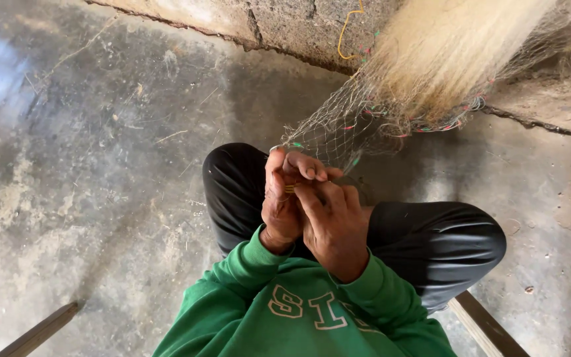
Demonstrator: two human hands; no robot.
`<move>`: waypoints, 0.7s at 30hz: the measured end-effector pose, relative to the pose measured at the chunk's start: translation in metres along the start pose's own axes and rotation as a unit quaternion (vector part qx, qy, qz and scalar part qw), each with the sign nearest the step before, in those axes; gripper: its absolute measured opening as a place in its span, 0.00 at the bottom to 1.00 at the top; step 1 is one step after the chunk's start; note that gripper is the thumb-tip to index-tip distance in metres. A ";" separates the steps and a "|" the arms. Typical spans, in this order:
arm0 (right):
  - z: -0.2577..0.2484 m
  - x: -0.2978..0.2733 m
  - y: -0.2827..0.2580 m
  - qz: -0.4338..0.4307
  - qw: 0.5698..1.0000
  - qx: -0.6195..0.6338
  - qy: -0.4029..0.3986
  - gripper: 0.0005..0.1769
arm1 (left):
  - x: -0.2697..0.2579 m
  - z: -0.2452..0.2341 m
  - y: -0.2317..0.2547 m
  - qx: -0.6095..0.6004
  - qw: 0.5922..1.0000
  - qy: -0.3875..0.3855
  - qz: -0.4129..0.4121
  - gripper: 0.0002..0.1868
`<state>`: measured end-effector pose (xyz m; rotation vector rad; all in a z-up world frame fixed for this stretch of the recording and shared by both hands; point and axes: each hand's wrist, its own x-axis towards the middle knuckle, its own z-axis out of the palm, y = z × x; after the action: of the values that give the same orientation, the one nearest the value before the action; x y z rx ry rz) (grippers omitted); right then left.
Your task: The person sits on the floor repairing a gill net, holding the mesh and using scissors to trim loose threads and cut away tangled sections. They then use a yellow net shuttle to tie and knot new mesh into the net, working section by section along the hanging net.
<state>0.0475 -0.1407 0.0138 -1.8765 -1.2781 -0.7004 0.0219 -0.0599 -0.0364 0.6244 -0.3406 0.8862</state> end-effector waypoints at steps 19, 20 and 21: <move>-0.062 -0.026 0.036 0.132 0.839 0.492 0.191 0.06 | 0.017 -0.004 0.026 -0.074 0.996 0.033 -0.024 0.31; -0.066 -0.027 0.039 0.126 0.800 0.547 0.212 0.02 | 0.018 -0.006 0.024 -0.119 0.991 0.039 -0.039 0.32; -0.069 -0.024 0.040 0.125 0.800 0.547 0.212 0.02 | 0.018 -0.005 0.023 -0.120 0.991 0.039 -0.039 0.32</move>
<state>0.0743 -0.2184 0.0239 -0.8167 -0.7993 -0.1157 0.0140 -0.0346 -0.0227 0.3781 -0.3447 0.7791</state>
